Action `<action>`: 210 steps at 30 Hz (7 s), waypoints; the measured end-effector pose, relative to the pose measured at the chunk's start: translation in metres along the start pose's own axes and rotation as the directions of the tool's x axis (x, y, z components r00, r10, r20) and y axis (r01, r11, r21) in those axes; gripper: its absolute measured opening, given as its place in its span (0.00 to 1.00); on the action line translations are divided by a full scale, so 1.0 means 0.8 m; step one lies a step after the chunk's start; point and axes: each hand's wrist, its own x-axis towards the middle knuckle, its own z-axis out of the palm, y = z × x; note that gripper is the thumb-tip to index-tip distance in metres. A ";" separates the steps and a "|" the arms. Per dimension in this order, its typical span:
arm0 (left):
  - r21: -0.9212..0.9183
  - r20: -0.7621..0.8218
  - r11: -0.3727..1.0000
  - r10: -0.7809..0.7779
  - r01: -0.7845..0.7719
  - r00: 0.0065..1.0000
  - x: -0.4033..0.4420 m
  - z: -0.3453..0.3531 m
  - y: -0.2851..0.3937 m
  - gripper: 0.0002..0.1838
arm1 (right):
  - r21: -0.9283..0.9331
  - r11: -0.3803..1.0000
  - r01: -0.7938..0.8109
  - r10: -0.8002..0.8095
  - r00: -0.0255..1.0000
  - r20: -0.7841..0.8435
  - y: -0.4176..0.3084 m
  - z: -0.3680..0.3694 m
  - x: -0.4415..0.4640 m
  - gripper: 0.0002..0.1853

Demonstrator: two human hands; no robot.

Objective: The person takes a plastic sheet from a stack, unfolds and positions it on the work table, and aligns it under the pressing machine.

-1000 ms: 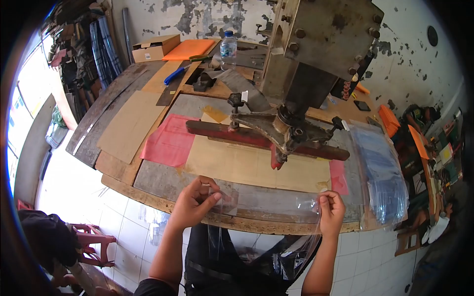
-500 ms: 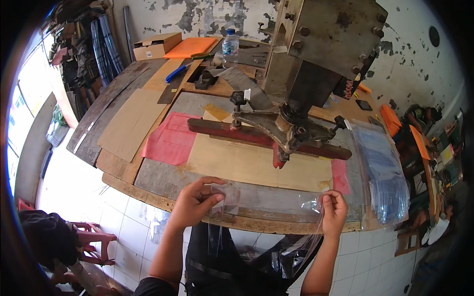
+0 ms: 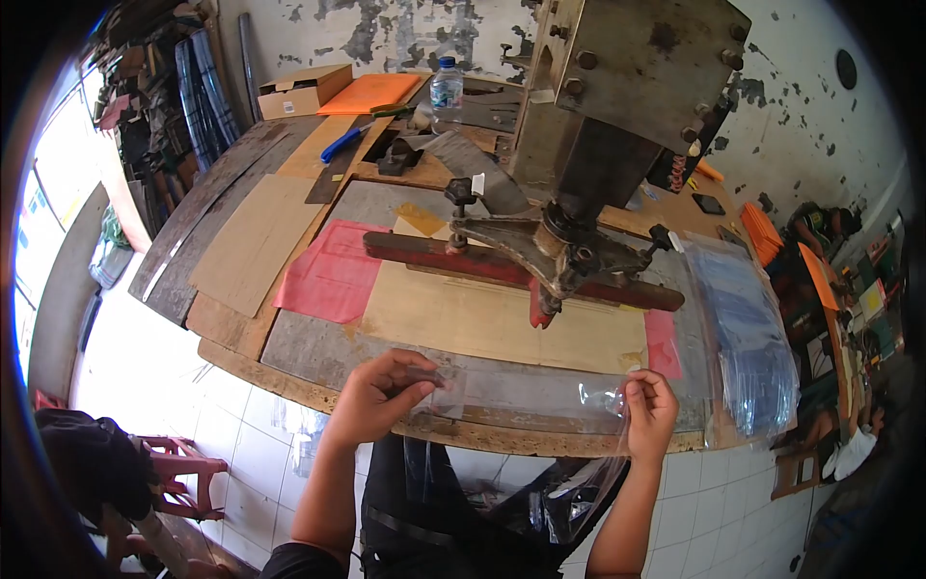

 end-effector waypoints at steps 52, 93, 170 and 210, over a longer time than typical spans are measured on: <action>0.036 -0.064 0.998 0.053 -0.051 0.997 0.003 0.006 0.009 0.23 | -0.075 0.997 -0.002 0.009 0.996 0.092 -0.003 0.002 -0.003 0.08; -0.023 -0.017 0.998 0.064 -0.064 0.998 0.003 0.002 0.005 0.21 | -0.053 0.998 0.020 -0.015 0.995 0.096 0.000 0.001 -0.002 0.11; -0.030 -0.366 0.980 0.174 -0.199 0.914 0.012 0.013 -0.003 0.36 | 0.154 0.986 -0.071 0.029 0.965 0.259 -0.013 -0.002 -0.003 0.22; 0.007 -0.382 0.985 0.162 -0.172 0.910 0.011 0.005 -0.011 0.34 | 0.150 0.986 -0.069 0.027 0.964 0.265 -0.014 0.001 -0.003 0.25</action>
